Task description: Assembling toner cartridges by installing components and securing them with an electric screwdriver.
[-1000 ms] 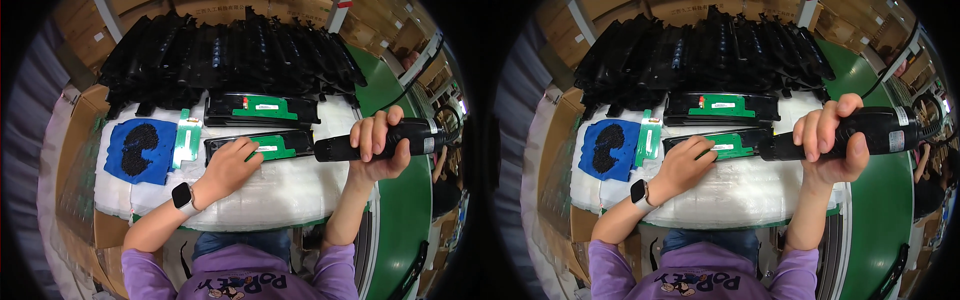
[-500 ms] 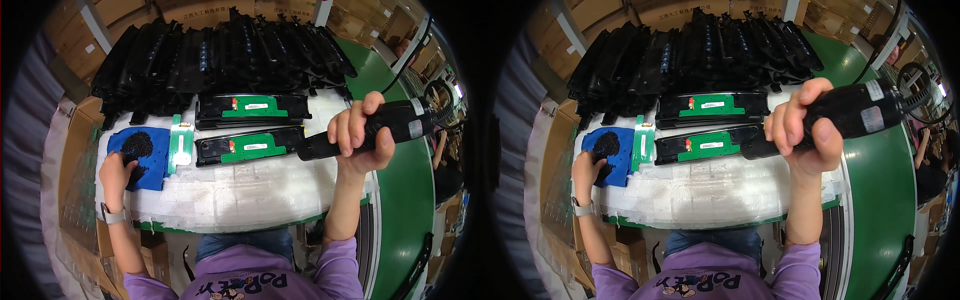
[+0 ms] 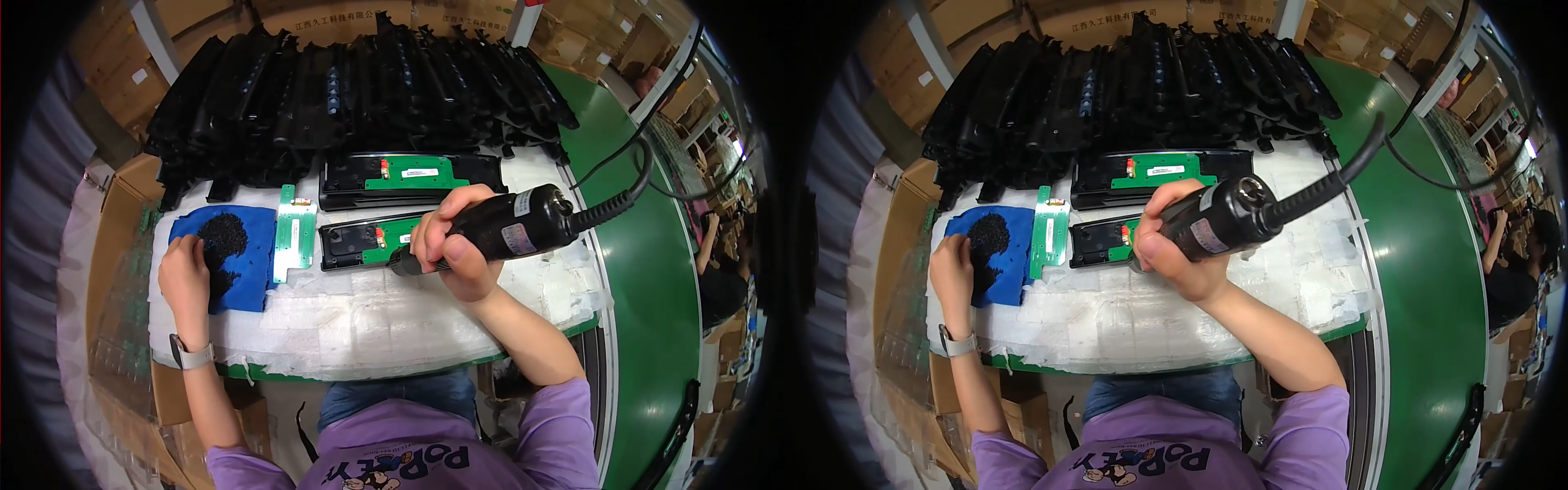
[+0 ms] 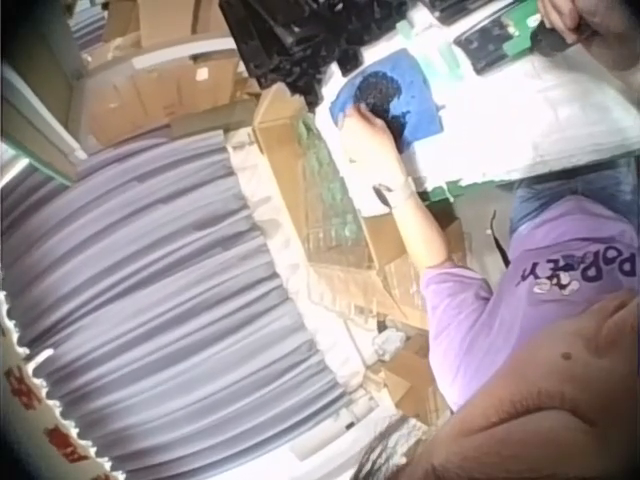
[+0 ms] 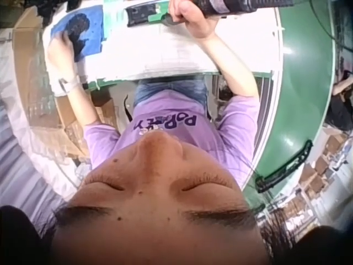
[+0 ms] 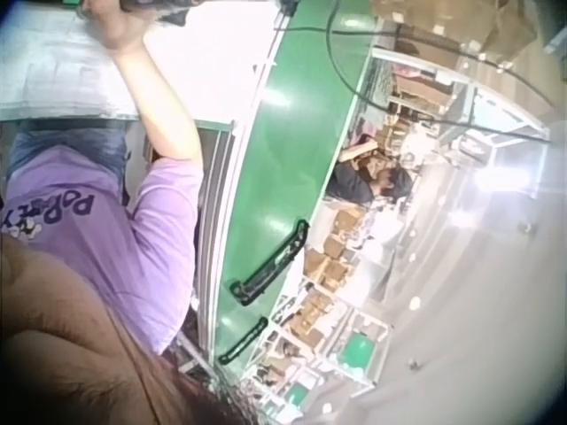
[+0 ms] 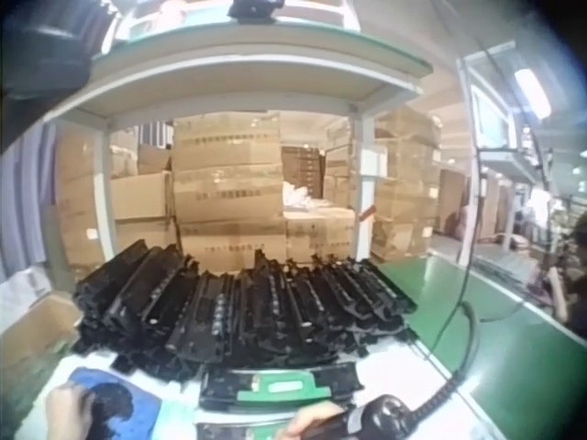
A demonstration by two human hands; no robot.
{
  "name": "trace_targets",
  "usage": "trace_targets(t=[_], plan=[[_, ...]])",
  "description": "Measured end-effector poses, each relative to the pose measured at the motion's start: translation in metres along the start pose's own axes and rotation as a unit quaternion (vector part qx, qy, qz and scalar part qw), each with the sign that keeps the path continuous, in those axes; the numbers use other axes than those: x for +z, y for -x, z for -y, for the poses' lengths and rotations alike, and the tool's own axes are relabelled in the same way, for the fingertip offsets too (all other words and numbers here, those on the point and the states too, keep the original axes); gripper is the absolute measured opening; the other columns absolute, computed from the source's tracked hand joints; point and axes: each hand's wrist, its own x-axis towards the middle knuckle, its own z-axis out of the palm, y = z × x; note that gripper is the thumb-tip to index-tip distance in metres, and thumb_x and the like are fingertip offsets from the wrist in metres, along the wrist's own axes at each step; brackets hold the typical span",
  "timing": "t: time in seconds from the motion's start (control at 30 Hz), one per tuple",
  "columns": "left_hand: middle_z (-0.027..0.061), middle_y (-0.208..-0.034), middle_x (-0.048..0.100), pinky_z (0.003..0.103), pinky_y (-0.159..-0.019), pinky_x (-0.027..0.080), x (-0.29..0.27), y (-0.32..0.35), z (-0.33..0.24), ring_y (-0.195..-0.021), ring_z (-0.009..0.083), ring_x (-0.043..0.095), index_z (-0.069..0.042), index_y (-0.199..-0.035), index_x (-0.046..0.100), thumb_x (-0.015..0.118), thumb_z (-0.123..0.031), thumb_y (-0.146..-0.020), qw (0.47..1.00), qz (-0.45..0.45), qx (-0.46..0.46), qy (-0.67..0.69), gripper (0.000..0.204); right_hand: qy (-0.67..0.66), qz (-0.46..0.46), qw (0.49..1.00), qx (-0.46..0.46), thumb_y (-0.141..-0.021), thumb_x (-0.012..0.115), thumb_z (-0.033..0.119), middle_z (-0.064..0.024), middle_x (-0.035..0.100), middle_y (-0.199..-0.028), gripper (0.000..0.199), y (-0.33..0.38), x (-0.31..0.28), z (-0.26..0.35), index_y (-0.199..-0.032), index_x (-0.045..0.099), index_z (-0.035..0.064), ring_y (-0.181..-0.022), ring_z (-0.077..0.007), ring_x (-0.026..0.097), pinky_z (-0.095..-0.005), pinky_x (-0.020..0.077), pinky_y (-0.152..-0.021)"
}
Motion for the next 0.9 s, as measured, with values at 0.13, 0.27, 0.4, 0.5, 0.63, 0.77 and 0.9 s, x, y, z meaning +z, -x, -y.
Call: trace_targets(t=[0.13,0.27,0.4,0.5,0.63,0.77,0.9], plan=[[0.0131,-0.073,0.06,0.034,-0.055,0.046,0.007,-0.005,-0.008,-0.061,0.0293,0.058,0.0,-0.082,0.063,0.057,-0.008,-0.084,0.991,-0.082,0.054,0.09,0.011,-0.018,-0.027,0.999,-0.028,-0.078,0.06,0.01,-0.005,0.048,-0.061,0.029,-0.003,0.002,-0.007,-0.098,0.04,0.0025,-0.047,-0.0121,0.046,-0.0265,0.0413,-0.045],[0.0034,-0.073,0.064,0.019,-0.052,0.045,0.003,-0.001,-0.055,-0.059,0.0056,0.056,0.001,-0.086,0.066,0.059,-0.009,-0.086,0.782,0.18,-0.107,0.587,0.012,-0.024,-0.022,0.999,-0.017,-0.079,0.059,0.012,-0.0043,0.046,-0.059,0.029,-0.007,-0.001,-0.007,-0.098,0.04,0.0022,-0.045,-0.0123,0.044,-0.0264,0.0395,-0.045],[0.0069,-0.074,0.064,0.019,-0.052,0.044,-0.001,0.004,-0.105,-0.056,0.0077,0.054,0.003,-0.089,0.064,0.062,-0.009,-0.084,0.621,0.323,-0.129,0.702,0.013,-0.011,0.0,1.0,-0.014,-0.083,0.059,0.034,-0.0017,0.045,-0.058,0.036,-0.015,-0.004,0.014,-0.1,0.042,0.0069,-0.044,-0.0126,0.044,-0.0305,0.0424,-0.052],[0.005,-0.077,0.063,0.019,-0.056,0.044,-0.006,0.0,-0.132,-0.06,0.0078,0.054,0.001,-0.094,0.063,0.061,-0.011,-0.086,0.528,0.398,-0.147,0.735,0.014,-0.031,-0.014,0.998,-0.049,-0.087,0.052,0.037,-0.0015,0.044,-0.059,0.034,-0.029,-0.003,0.031,-0.101,0.044,0.0065,-0.043,-0.0123,0.042,-0.031,0.0418,-0.052],[0.0032,-0.079,0.062,0.017,-0.059,0.044,0.003,-0.001,-0.147,-0.063,0.0068,0.052,0.0,-0.097,0.062,0.058,-0.014,-0.088,0.469,0.435,-0.134,0.757,0.016,-0.091,-0.039,0.989,-0.107,-0.089,0.048,0.034,-0.0036,0.048,-0.061,0.034,-0.044,0.0,0.048,-0.106,0.044,0.005,-0.044,-0.0144,0.044,-0.0325,0.0433,-0.053],[0.0032,-0.078,0.062,0.018,-0.059,0.043,0.006,0.006,-0.151,-0.063,0.0058,0.052,0.0,-0.096,0.063,0.057,-0.016,-0.09,0.454,0.448,-0.137,0.758,0.017,-0.09,-0.054,0.986,-0.128,-0.089,0.048,0.038,-0.0031,0.048,-0.062,0.036,-0.041,0.001,0.055,-0.106,0.044,0.0063,-0.044,-0.0144,0.045,-0.0328,0.0432,-0.053],[0.0044,-0.079,0.063,0.018,-0.057,0.043,0.003,0.011,-0.153,-0.062,0.0062,0.053,0.0,-0.096,0.063,0.058,-0.014,-0.089,0.46,0.458,-0.144,0.747,0.016,-0.089,-0.04,0.988,-0.115,-0.087,0.051,0.038,-0.0031,0.048,-0.061,0.038,-0.036,0.002,0.049,-0.106,0.043,0.0069,-0.044,-0.0144,0.045,-0.0329,0.0434,-0.053]])
